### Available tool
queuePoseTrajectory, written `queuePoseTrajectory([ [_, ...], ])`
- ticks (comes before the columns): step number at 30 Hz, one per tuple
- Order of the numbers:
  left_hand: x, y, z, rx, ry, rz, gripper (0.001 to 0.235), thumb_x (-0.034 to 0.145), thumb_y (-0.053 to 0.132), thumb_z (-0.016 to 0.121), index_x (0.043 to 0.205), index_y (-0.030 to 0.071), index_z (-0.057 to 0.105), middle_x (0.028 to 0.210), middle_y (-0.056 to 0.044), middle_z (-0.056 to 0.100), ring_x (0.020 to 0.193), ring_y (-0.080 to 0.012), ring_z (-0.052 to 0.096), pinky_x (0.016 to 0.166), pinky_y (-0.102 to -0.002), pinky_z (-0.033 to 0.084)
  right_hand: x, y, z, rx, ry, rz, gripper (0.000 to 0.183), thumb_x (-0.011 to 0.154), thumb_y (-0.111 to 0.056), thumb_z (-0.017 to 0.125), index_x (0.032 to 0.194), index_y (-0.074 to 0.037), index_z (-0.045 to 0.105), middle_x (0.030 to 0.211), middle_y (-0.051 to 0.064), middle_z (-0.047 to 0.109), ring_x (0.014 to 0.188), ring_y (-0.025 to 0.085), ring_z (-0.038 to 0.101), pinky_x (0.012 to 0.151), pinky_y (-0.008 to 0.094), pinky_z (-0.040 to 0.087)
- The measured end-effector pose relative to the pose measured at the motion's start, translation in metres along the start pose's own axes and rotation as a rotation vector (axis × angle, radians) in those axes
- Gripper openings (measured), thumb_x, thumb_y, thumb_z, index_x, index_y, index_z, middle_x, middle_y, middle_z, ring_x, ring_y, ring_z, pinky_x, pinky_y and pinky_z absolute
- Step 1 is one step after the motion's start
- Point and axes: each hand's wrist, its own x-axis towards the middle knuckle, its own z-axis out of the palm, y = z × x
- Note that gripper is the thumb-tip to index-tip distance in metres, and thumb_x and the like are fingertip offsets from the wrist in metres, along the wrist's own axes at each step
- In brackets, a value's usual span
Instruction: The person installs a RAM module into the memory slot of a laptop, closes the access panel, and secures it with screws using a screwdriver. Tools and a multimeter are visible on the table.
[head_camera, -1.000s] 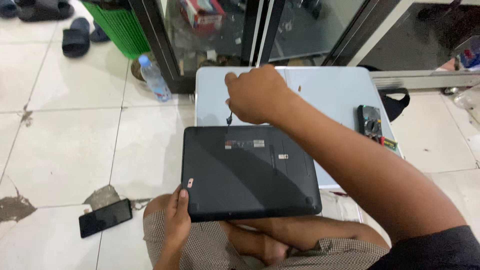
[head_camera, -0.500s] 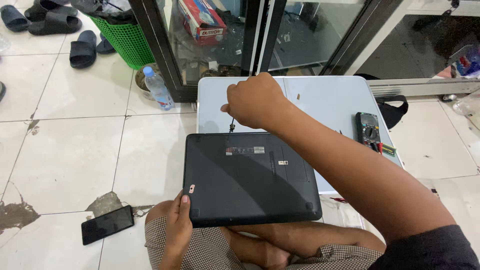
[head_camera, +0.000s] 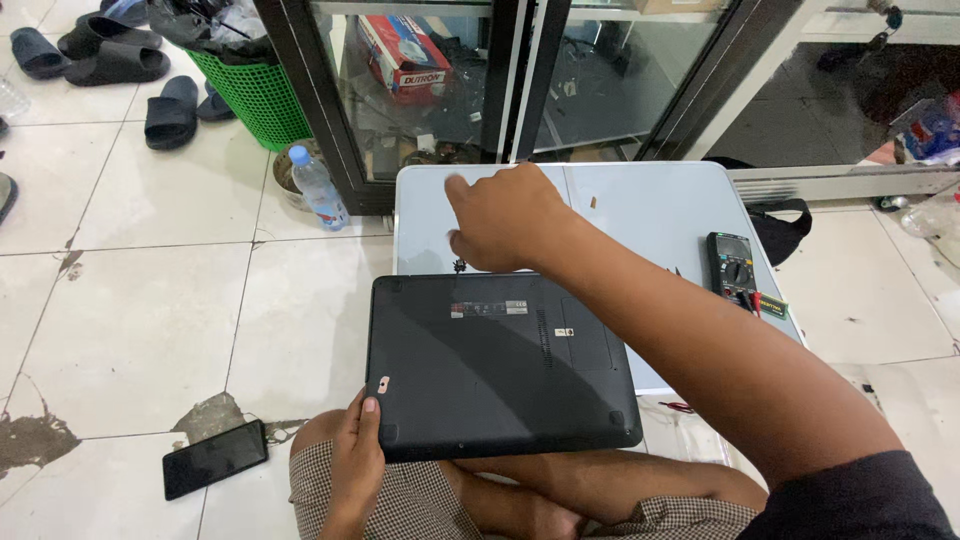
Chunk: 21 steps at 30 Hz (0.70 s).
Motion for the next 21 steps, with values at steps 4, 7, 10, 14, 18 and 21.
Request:
queuePoseTrajectory([
  [4,-0.002,0.000,-0.001,-0.021,-0.015,0.009,0.049,0.097,0.035,0.040,0.134,0.010,0.060,0.130,-0.007,0.066,0.117,-0.0183,0.061,0.097,-0.030,0.049,0.008,0.004,0.016,-0.027,0.072,0.022,0.042,0.099,-0.048,0.046,0.103,-0.008,0.056,0.081,0.012,0.071,0.072,0.040,0.068,0.057,0.048,0.047],
  [7,-0.001,0.000,0.000,-0.053,-0.043,0.030,0.050,0.097,0.034,0.039,0.135,0.009,0.059,0.131,-0.008,0.065,0.117,-0.0195,0.062,0.097,-0.031,0.050,0.007,0.001,0.008,-0.057,0.076,0.016,0.054,0.099,-0.061,0.045,0.092,-0.012,0.067,0.081,0.009,0.072,0.073,0.036,0.069,0.059,0.044,0.047],
  [10,0.001,-0.006,-0.001,-0.063,-0.033,0.043,0.049,0.097,0.034,0.040,0.134,0.008,0.059,0.131,-0.008,0.066,0.118,-0.0188,0.061,0.098,-0.030,0.049,0.001,-0.003,-0.003,0.005,-0.021,0.021,0.047,0.098,-0.052,0.040,0.106,-0.009,0.057,0.087,0.011,0.072,0.078,0.040,0.068,0.063,0.048,0.047],
  [14,-0.002,0.001,0.000,-0.046,-0.026,0.046,0.048,0.098,0.032,0.041,0.133,0.006,0.060,0.128,-0.009,0.067,0.115,-0.0194,0.063,0.097,-0.031,0.051,0.010,0.000,0.009,-0.095,0.037,0.042,0.047,0.103,-0.052,0.041,0.103,-0.012,0.065,0.086,0.009,0.073,0.080,0.035,0.071,0.059,0.043,0.048],
  [18,-0.002,0.001,0.001,-0.075,-0.002,0.011,0.050,0.097,0.031,0.042,0.137,0.006,0.057,0.133,-0.009,0.064,0.120,-0.0188,0.059,0.101,-0.030,0.048,0.000,-0.003,-0.010,-0.034,-0.079,0.059,0.072,0.098,-0.073,0.036,0.077,-0.013,0.069,0.081,0.007,0.070,0.074,0.033,0.066,0.063,0.040,0.045],
  [21,-0.006,0.006,0.001,-0.122,-0.040,-0.025,0.052,0.096,0.034,0.041,0.137,0.006,0.056,0.133,-0.010,0.064,0.118,-0.0220,0.061,0.098,-0.033,0.051,-0.002,-0.001,-0.002,0.106,-0.031,0.027,0.046,0.095,-0.047,0.040,0.114,-0.005,0.045,0.081,0.012,0.071,0.077,0.045,0.065,0.062,0.053,0.044],
])
